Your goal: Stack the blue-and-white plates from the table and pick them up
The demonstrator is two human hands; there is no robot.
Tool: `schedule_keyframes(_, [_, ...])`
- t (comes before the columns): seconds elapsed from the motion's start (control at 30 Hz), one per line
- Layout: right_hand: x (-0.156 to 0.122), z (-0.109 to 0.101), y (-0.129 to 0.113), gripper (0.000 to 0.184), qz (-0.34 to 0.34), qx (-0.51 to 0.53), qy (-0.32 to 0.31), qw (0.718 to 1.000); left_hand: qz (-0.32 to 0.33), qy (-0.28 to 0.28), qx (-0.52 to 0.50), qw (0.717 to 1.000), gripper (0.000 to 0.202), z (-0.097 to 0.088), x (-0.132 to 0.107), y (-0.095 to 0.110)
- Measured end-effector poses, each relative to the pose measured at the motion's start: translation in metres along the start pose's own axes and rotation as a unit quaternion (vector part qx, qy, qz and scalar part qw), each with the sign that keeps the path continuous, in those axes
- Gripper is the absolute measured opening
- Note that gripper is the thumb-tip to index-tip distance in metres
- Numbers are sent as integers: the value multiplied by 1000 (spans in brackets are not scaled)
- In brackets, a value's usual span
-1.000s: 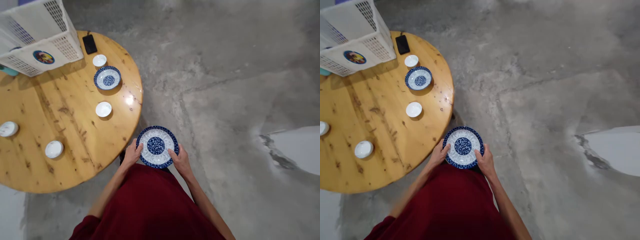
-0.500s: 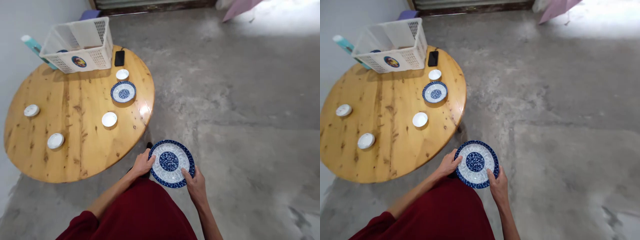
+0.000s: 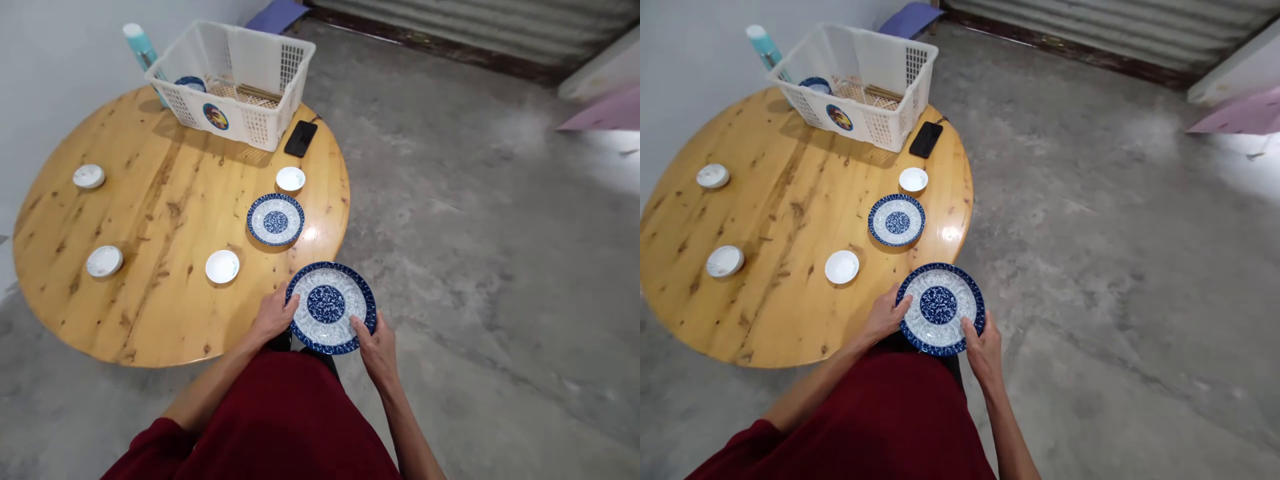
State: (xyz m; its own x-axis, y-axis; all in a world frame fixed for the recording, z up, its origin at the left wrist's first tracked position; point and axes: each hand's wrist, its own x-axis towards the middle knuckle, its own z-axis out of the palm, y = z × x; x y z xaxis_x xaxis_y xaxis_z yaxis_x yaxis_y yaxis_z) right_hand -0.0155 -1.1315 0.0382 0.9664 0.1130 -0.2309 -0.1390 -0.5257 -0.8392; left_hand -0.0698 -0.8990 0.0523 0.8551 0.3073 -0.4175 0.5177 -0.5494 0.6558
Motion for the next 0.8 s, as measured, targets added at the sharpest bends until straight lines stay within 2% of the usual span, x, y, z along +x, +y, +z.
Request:
schedule_keyframes(0.2, [79,11,-39,37,-66,-34,-68,995,-54,78,-10,995,30,-29,37,18])
schedule_keyframes(0.4, [169,40,-74,39,-154,-90,-171,969,-107,172,-55,978,27,-45,74,15])
schedule_keyframes(0.6, [254,80,-108,36,-231,-149,-276,921,-198,261,-76,942,24,-54,111,12])
schedule_keyframes(0.8, [307,114,-127,32,-294,-203,-384,851,-310,266,-27,912,23,-64,135,13])
